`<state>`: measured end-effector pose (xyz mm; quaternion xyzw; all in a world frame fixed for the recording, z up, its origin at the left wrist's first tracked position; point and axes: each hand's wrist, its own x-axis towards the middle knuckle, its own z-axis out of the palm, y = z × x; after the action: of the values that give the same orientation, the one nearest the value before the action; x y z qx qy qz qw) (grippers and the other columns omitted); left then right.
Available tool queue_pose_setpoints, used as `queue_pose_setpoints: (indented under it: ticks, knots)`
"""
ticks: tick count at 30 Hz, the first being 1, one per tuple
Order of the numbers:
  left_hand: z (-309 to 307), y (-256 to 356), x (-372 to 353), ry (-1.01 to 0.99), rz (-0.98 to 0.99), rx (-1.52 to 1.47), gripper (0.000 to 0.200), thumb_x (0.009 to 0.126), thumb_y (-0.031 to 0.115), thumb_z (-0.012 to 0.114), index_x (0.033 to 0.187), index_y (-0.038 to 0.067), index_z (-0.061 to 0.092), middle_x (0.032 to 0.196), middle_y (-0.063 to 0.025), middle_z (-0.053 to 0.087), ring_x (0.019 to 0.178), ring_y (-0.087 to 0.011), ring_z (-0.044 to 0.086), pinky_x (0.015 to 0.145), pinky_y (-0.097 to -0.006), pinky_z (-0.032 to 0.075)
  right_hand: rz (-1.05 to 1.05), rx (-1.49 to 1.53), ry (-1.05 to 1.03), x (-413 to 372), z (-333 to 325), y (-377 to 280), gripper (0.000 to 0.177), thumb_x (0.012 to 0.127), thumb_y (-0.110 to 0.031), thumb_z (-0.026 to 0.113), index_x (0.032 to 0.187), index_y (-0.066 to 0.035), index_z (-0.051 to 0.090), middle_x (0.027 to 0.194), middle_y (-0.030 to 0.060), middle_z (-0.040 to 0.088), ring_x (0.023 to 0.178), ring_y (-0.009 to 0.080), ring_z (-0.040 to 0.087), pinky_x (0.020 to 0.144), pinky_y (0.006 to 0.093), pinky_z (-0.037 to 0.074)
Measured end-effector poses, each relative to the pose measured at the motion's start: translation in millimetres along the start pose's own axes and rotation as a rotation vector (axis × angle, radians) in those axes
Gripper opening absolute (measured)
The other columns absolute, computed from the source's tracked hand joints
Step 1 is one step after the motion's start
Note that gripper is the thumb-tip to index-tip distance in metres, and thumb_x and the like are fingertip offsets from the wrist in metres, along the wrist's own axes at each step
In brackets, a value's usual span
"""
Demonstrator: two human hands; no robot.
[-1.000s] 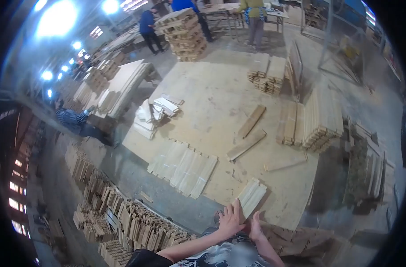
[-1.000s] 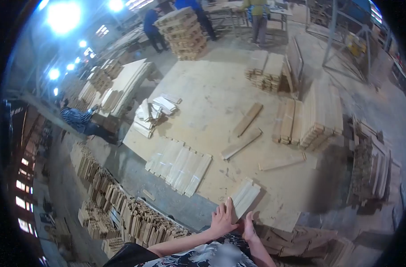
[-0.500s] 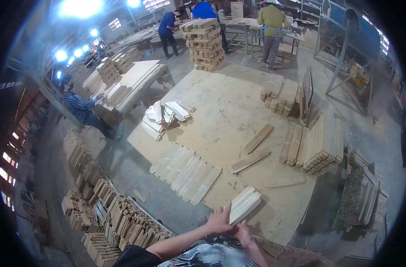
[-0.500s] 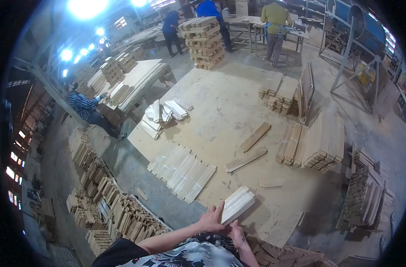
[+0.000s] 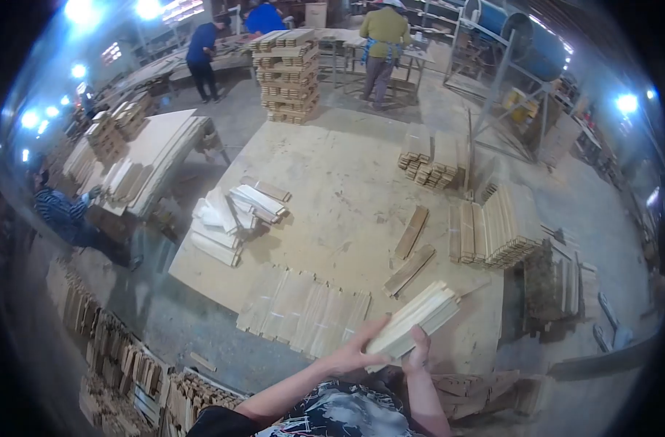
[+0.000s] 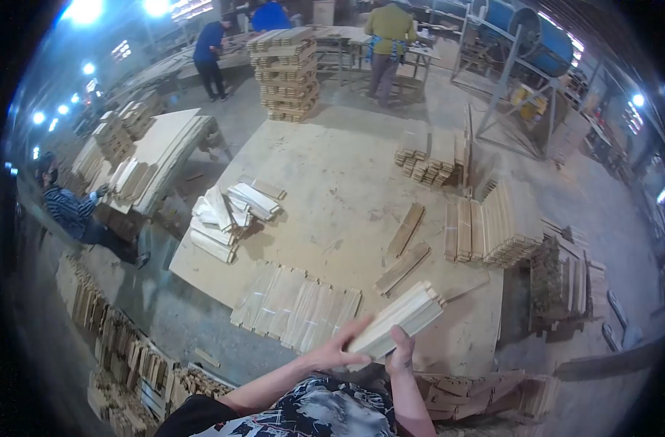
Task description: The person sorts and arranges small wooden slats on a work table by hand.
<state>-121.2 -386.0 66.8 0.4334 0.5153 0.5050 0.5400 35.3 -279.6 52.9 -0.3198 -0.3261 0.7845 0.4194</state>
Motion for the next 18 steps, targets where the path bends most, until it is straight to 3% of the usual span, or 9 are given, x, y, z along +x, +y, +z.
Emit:
queue_pose_setpoints:
  ticks: [2, 3, 6, 7, 13, 16, 18]
  knots:
    - [-26.6, -13.4, -4.5, 0.168, 0.073, -0.175, 0.085, 0.096, 0.033, 0.066, 0.164, 0.010, 0.021, 0.160, -0.0132, 0.038, 0.146, -0.0275, 0.036, 0.120, -0.0441, 0.031, -0.184, -0.052, 0.003, 5.4, 36.7, -0.7, 0.090, 0.079, -0.030, 0.081, 0.151, 0.000, 0.036, 0.140, 0.0178, 0.054, 0.131, 0.0305, 0.053, 0.114, 0.0435, 0.040]
    - [-36.7, -28.6, 0.9, 0.273, 0.031, -0.305, 0.074, 0.105, 0.053, 0.043, 0.164, 0.012, 0.023, 0.162, -0.0108, 0.038, 0.149, -0.0277, 0.034, 0.122, -0.0454, 0.027, -0.274, -0.107, -0.016, 6.7, 57.2, -1.8, 0.093, 0.079, -0.032, 0.081, 0.152, 0.000, 0.034, 0.143, 0.0182, 0.052, 0.134, 0.0315, 0.051, 0.116, 0.0447, 0.039]
    - [-43.2, 32.1, -8.1, 0.349, 0.024, -0.873, 0.087, 0.102, 0.073, 0.022, 0.164, 0.011, 0.022, 0.164, -0.0128, 0.034, 0.152, -0.0296, 0.030, 0.124, -0.0459, 0.024, -0.484, -0.282, -0.078, 2.8, 111.9, -2.2, 0.102, 0.078, -0.037, 0.081, 0.156, 0.000, 0.027, 0.149, 0.0195, 0.048, 0.141, 0.0340, 0.046, 0.118, 0.0474, 0.036]
    - [-47.9, 35.0, -7.1, 0.322, 0.044, -0.860, 0.099, 0.097, 0.081, 0.015, 0.163, 0.008, 0.021, 0.166, -0.0141, 0.030, 0.153, -0.0302, 0.027, 0.125, -0.0453, 0.023, -0.520, -0.337, -0.087, -0.5, 126.2, 0.9, 0.103, 0.077, -0.036, 0.081, 0.157, 0.000, 0.026, 0.149, 0.0200, 0.048, 0.142, 0.0344, 0.045, 0.119, 0.0479, 0.036]
    - [-60.3, 57.2, -9.1, 0.370, 0.115, -0.943, 0.099, 0.098, 0.080, 0.014, 0.162, 0.006, 0.022, 0.166, -0.0153, 0.030, 0.153, -0.0298, 0.028, 0.125, -0.0437, 0.022, -0.510, -0.358, -0.194, 8.1, 144.9, 1.5, 0.105, 0.077, -0.033, 0.083, 0.157, -0.002, 0.021, 0.148, 0.0206, 0.046, 0.140, 0.0342, 0.045, 0.118, 0.0476, 0.035]
    - [-57.5, 46.3, -9.3, 0.414, 0.146, -0.818, 0.089, 0.103, 0.071, 0.028, 0.161, 0.004, 0.025, 0.165, -0.0154, 0.032, 0.153, -0.0296, 0.027, 0.125, -0.0423, 0.021, -0.475, -0.306, -0.234, 18.3, 146.3, -1.1, 0.103, 0.078, -0.034, 0.081, 0.157, -0.002, 0.023, 0.146, 0.0202, 0.048, 0.137, 0.0333, 0.047, 0.117, 0.0465, 0.037]
    - [-73.0, 19.4, -8.4, 0.426, 0.162, -0.205, 0.082, 0.103, 0.060, 0.043, 0.161, 0.004, 0.027, 0.164, -0.0161, 0.032, 0.154, -0.0297, 0.026, 0.125, -0.0418, 0.021, -0.420, -0.317, -0.262, 24.5, 139.1, -0.3, 0.099, 0.078, -0.034, 0.079, 0.155, -0.002, 0.027, 0.145, 0.0195, 0.050, 0.135, 0.0322, 0.049, 0.116, 0.0455, 0.038]
